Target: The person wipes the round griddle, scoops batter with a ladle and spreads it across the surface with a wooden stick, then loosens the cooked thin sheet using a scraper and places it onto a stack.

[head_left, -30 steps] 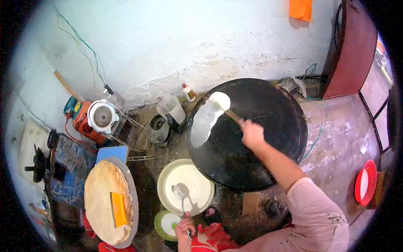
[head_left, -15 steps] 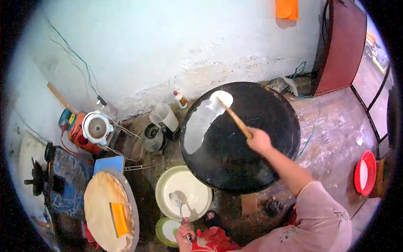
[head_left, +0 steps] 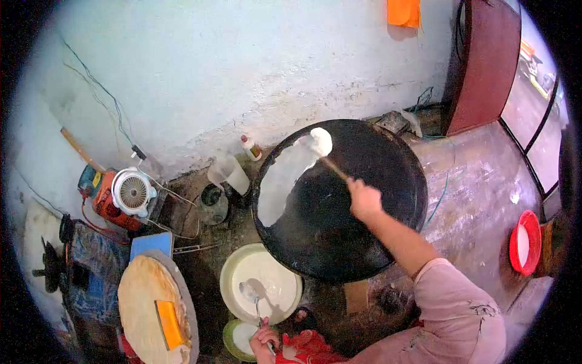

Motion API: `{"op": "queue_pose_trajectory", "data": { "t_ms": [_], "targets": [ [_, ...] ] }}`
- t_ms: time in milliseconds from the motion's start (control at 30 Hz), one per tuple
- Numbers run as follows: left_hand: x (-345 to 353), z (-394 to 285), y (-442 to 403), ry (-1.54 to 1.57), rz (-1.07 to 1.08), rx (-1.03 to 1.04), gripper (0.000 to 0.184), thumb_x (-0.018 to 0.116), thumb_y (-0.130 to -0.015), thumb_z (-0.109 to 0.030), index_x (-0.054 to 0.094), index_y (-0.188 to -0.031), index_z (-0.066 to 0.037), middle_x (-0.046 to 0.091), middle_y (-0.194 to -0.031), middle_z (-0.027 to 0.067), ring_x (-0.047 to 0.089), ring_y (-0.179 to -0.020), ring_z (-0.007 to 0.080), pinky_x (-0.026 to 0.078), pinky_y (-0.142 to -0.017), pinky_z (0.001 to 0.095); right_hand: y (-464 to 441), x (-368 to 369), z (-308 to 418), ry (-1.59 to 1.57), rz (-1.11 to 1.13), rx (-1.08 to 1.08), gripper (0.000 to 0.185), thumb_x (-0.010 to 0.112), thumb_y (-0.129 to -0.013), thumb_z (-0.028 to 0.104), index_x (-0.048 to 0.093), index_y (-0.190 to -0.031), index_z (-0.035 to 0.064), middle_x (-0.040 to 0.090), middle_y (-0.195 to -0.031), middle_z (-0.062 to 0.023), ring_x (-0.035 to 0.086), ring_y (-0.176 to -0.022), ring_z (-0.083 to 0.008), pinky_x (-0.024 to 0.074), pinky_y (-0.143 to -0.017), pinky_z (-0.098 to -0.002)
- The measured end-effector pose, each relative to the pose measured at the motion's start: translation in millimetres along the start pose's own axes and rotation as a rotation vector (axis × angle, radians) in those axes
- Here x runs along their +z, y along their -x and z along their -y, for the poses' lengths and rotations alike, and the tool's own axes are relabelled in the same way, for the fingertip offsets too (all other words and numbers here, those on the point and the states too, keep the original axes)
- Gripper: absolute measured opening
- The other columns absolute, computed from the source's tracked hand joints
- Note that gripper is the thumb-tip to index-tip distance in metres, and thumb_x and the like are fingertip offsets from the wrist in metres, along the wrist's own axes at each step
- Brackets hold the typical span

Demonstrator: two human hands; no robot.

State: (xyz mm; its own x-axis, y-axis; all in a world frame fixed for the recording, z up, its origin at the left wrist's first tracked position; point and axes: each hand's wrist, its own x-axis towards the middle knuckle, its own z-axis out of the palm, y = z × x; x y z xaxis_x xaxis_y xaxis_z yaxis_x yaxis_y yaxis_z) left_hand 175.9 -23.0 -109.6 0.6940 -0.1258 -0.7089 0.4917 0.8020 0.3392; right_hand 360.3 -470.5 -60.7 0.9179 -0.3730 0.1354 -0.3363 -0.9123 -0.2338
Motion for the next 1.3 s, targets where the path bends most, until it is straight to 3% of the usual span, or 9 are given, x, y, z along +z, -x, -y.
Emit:
{"op": "queue_pose_trajectory", "data": {
  "t_ms": [167,233,333,533,633,800,1100,1233,1300],
  "targets": [
    [-28,-5,-13,0.405,0.03,-0.1,0.018,0.031,-0.082,-0.004,0.043,-0.069,-0.007,0.041,-0.059,0.0017,0.04,-0.051,0.0129,0.037,-0.044,0.0208,21,-7,-4,-0.207,-0.085,0.192,0.049,0.052,-0.072,0.007,0.044,-0.12,0.0086,0.055,-0.094,-0.0151,0.06,-0.077,-0.0347,0.0489,-0.067,-0.0447],
    [-16,-2,-2,0.352,0.238,-0.134,0.019,0.031,-0.083,-0.005,0.043,-0.068,-0.006,0.041,-0.059,0.0018,0.039,-0.05,0.0135,0.036,-0.044,0.0207,20,-14,28,-0.274,-0.007,0.057,0.045,0.049,-0.075,0.01,0.043,-0.119,0.0054,0.054,-0.094,-0.0162,0.06,-0.077,-0.0349,0.0491,-0.066,-0.0456],
    [11,-1,11,0.298,0.0,-0.084,0.019,0.031,-0.082,-0.004,0.04,-0.065,-0.008,0.039,-0.059,0.0013,0.037,-0.048,0.0138,0.032,-0.043,0.0209,-36,17,15,0.155,-0.094,0.015,0.037,0.041,-0.085,0.012,0.041,-0.121,0.003,0.058,-0.09,-0.0119,0.063,-0.069,-0.0262,0.0516,-0.056,-0.0358],
    [5,-8,7,0.199,-0.012,-0.097,0.018,0.033,-0.083,-0.004,0.04,-0.067,-0.009,0.037,-0.059,-0.0008,0.035,-0.047,0.0126,0.032,-0.044,0.0214,54,-6,1,-0.064,0.041,0.182,0.064,0.053,-0.071,0.01,0.03,-0.129,0.0018,0.052,-0.096,-0.0167,0.062,-0.072,-0.0308,0.0511,-0.061,-0.04],
    [-6,-8,-2,0.329,0.021,-0.129,0.017,0.034,-0.086,-0.007,0.04,-0.07,-0.009,0.037,-0.059,-0.0017,0.034,-0.047,0.0116,0.033,-0.045,0.022,58,8,6,0.035,-0.002,-0.13,0.054,0.05,-0.074,0.009,0.036,-0.127,0.0039,0.052,-0.095,-0.0153,0.062,-0.071,-0.03,0.051,-0.06,-0.0403],
    [-7,-7,4,-0.101,-0.12,0.083,0.023,0.03,-0.09,-0.011,0.04,-0.069,-0.009,0.04,-0.06,0.0003,0.037,-0.051,0.0124,0.034,-0.049,0.0214,33,-33,-42,-0.003,-0.012,0.196,0.057,0.053,-0.073,0.009,0.037,-0.127,0.0049,0.053,-0.095,-0.0149,0.061,-0.074,-0.0327,0.0502,-0.061,-0.041],
    [6,-5,12,0.185,0.036,-0.047,0.024,0.032,-0.089,-0.009,0.037,-0.065,-0.01,0.039,-0.06,-0.0002,0.036,-0.051,0.012,0.034,-0.046,0.022,-24,-2,-46,0.222,0.014,0.161,0.048,0.05,-0.079,0.012,0.038,-0.124,0.0004,0.054,-0.096,-0.0146,0.063,-0.073,-0.0279,0.0516,-0.059,-0.0363],
    [7,-14,14,0.171,0.025,-0.032,0.025,0.033,-0.089,-0.008,0.037,-0.064,-0.01,0.038,-0.059,-0.0006,0.036,-0.05,0.0117,0.033,-0.046,0.0219,54,-62,-72,-0.109,0.106,0.304,0.043,0.049,-0.083,0.016,0.039,-0.121,0.0012,0.056,-0.102,-0.0186,0.06,-0.089,-0.0337,0.0502,-0.074,-0.0385],
    [11,-19,19,0.168,0.013,-0.019,0.025,0.033,-0.089,-0.008,0.037,-0.064,-0.01,0.038,-0.059,-0.0007,0.035,-0.05,0.0115,0.033,-0.046,0.0219,75,-37,-118,-0.43,0.031,0.099,0.039,0.047,-0.086,0.016,0.043,-0.123,0.0017,0.06,-0.098,-0.0178,0.06,-0.088,-0.0304,0.0474,-0.079,-0.0361]
  ]
}}
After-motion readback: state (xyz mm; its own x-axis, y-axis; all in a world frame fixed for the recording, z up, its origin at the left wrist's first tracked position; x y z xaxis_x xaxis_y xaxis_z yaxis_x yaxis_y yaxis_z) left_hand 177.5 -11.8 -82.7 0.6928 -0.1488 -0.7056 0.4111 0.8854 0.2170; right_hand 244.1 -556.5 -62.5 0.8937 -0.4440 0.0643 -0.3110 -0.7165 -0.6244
